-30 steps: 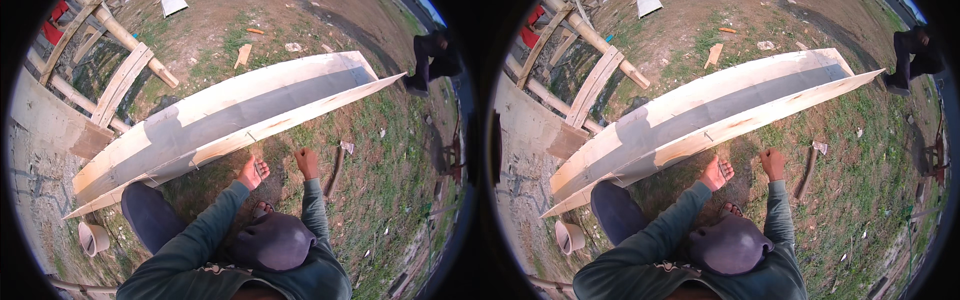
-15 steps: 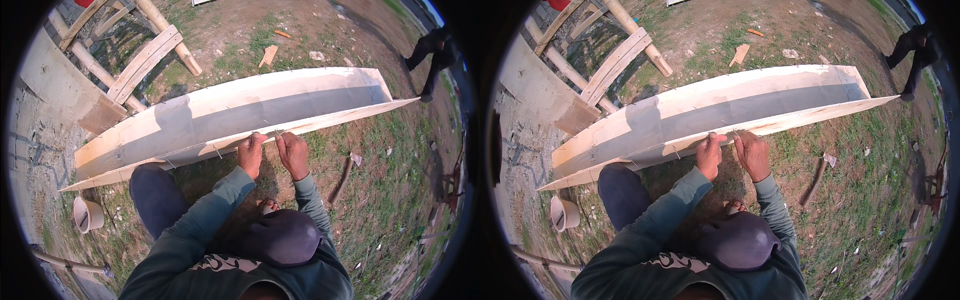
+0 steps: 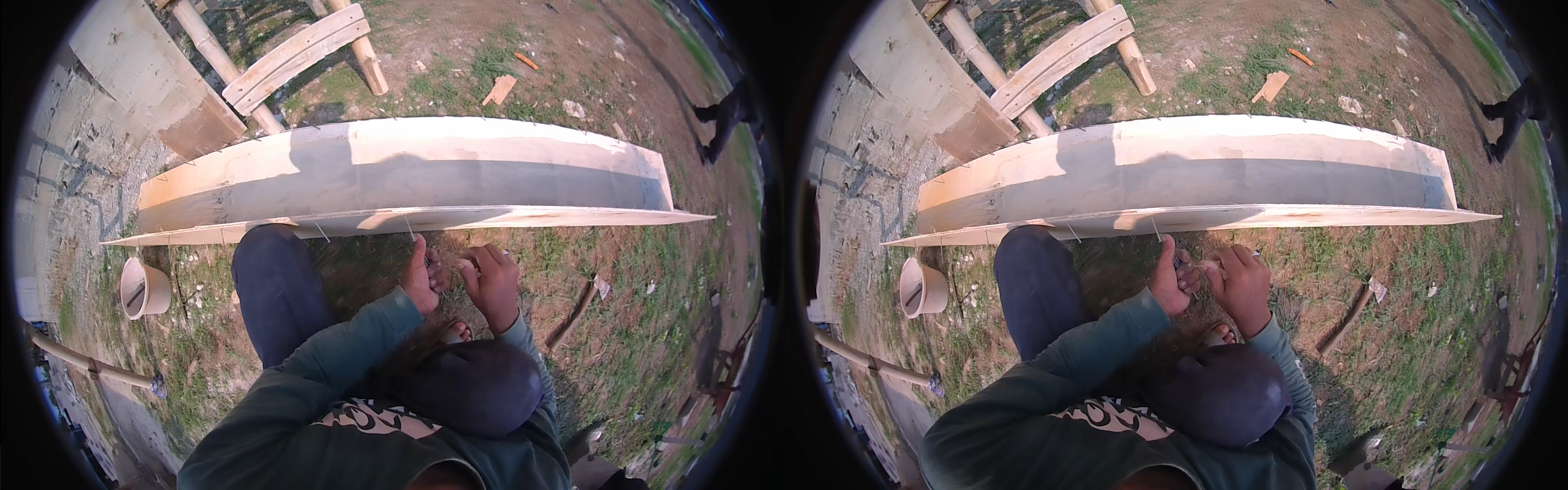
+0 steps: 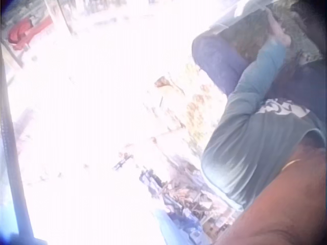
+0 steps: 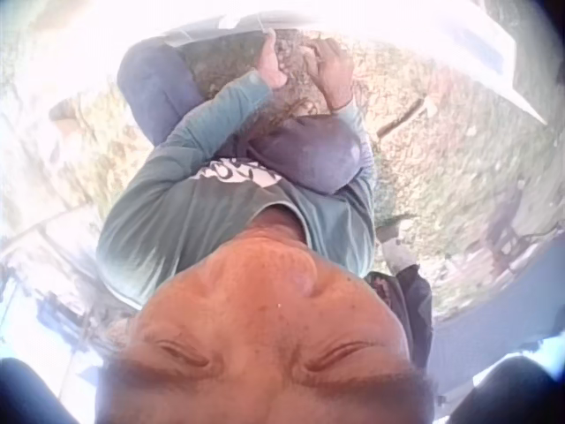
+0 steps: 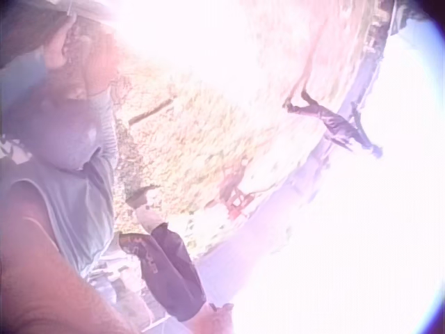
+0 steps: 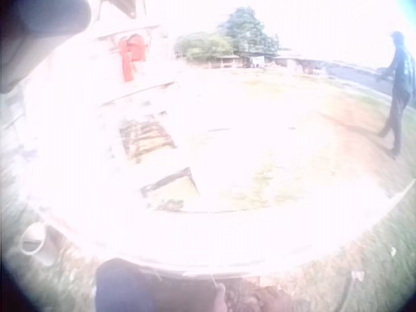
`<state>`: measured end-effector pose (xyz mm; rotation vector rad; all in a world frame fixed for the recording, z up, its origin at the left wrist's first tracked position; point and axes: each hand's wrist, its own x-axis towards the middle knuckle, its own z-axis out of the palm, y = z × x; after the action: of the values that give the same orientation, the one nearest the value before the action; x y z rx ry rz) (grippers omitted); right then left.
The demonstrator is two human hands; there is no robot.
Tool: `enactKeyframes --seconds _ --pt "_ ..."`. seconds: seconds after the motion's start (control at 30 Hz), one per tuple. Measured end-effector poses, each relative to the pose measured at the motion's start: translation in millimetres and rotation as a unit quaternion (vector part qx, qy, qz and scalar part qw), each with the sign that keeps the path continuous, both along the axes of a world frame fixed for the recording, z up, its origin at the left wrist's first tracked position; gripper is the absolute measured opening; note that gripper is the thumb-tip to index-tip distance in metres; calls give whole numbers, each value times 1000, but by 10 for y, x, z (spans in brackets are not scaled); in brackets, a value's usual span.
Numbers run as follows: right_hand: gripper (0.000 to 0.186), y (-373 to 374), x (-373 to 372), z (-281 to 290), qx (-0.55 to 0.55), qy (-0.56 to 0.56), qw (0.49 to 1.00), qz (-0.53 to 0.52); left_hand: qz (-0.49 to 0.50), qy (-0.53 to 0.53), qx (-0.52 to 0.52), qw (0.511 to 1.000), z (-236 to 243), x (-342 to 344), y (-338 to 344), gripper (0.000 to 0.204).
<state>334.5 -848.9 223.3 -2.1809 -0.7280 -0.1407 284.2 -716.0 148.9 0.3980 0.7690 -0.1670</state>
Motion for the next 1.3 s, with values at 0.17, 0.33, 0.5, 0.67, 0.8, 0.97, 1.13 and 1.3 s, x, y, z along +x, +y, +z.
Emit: enactKeyframes --seconds 0.17,0.33,0.5,0.67,0.8,0.97,1.13,1.3 --pt "28 607 303 -78 104 272 943 163 124 -1 263 957 202 -32 481 46" --pt "28 878 100 -248 178 484 851 102 176 -55 336 924 57 -9 575 34" --pt "27 830 158 10 84 553 819 132 123 -30 267 955 30 -61 655 25" --pt "18 786 -278 288 -105 254 952 133 60 -73 152 984 44 -207 756 43" --pt "21 1173 -486 308 -184 130 965 136 88 -129 -87 984 8 -431 587 50" --pt "32 1552 -640 394 -180 115 974 69 122 -98 -185 970 67 -643 922 49" --pt "19 1937 -759 345 -178 120 976 38 149 -13 120 982 177 -916 1269 48" --pt "18 2117 -898 319 -211 152 966 -7 208 -89 264 938 80 -832 1462 36"
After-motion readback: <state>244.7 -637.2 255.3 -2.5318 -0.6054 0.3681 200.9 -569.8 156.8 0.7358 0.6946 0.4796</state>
